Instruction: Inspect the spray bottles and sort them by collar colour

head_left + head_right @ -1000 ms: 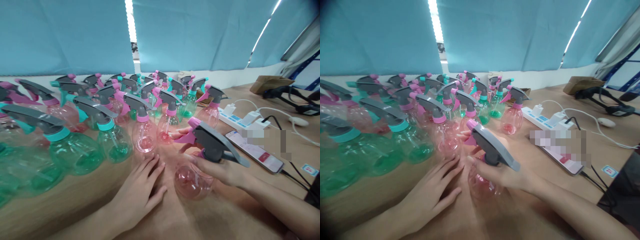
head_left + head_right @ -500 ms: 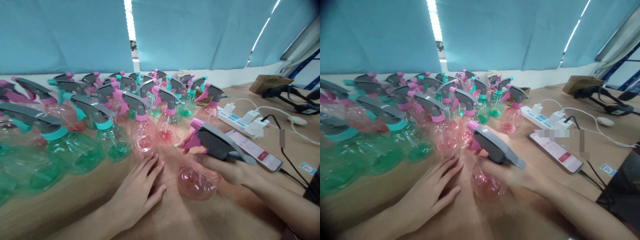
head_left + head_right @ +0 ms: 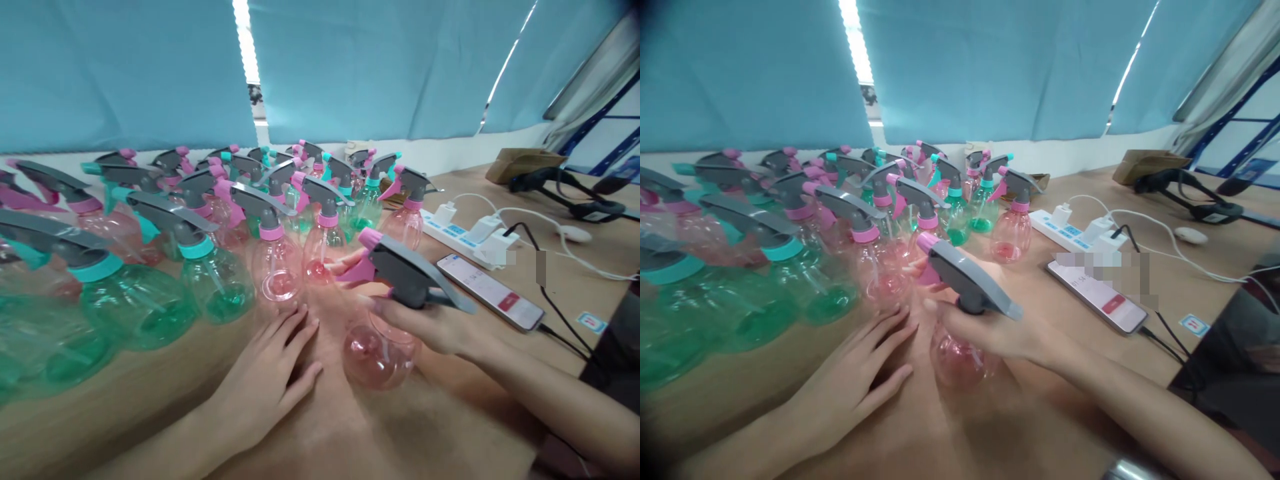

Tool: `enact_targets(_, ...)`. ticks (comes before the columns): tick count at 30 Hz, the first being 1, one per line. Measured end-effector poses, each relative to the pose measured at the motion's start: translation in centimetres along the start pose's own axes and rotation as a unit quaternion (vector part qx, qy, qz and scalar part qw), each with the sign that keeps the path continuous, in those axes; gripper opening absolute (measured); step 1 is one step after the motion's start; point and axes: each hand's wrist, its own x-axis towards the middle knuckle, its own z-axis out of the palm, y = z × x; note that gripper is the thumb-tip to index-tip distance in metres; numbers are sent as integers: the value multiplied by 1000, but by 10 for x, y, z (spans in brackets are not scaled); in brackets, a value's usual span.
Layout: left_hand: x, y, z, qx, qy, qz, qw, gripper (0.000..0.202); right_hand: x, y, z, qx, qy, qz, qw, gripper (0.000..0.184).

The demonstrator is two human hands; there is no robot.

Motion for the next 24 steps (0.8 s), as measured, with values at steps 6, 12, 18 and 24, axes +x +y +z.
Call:
enact_targets(6,5,4,2,-4,8,-4,1000,47,-7,0,-2,-43,25,42,998,41)
enact_targets(12,12,9,3,-7,7,-8,1000,43,-27,9,-3,-107,12,8,994,34)
enact_targets(18,25,18,4,-1,-10,-14,1000,43,-40,8,-15,-72,46,-22,996,32)
enact_targets(24,39,26,13,-1,15,7,1000,47,-20,43,-33,-137,97,11,986,34)
